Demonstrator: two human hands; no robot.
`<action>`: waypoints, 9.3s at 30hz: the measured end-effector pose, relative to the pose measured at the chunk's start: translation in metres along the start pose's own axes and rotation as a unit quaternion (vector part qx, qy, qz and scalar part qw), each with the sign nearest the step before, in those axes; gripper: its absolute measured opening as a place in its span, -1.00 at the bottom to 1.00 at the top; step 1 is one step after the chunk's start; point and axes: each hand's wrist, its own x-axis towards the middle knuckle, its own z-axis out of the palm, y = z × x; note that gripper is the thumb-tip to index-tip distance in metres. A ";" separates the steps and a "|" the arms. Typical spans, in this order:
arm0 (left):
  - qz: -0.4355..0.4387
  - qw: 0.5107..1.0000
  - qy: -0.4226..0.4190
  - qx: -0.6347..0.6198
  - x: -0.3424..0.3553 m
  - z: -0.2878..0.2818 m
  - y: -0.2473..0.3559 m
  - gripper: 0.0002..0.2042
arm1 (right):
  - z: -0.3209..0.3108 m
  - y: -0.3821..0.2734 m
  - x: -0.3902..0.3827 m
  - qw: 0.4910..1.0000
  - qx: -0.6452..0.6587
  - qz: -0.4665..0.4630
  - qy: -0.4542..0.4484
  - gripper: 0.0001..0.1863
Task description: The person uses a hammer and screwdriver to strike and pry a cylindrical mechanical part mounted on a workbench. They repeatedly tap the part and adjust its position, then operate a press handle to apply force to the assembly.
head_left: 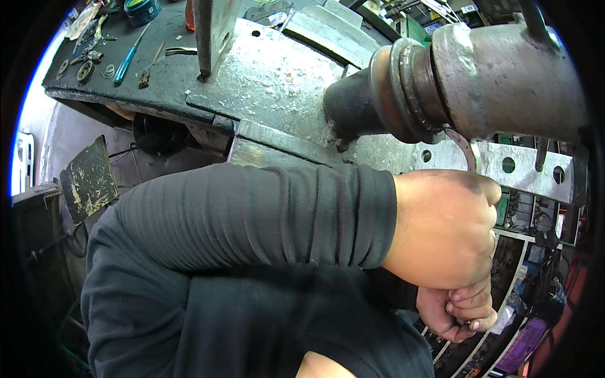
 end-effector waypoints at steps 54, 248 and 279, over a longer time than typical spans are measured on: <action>0.007 0.999 0.045 -0.029 0.002 0.002 -0.003 -0.83 | 0.003 0.011 0.012 0.997 0.046 0.020 -0.064 -0.89; -0.262 0.944 0.105 -0.172 -0.042 -0.096 -0.053 -0.89 | 0.089 -0.147 -0.025 0.624 -0.670 0.398 -0.057 -0.57; -0.124 0.984 0.123 -0.030 -0.048 -0.083 -0.064 -0.86 | 0.126 -0.087 0.086 0.469 -0.766 0.030 -0.438 -0.76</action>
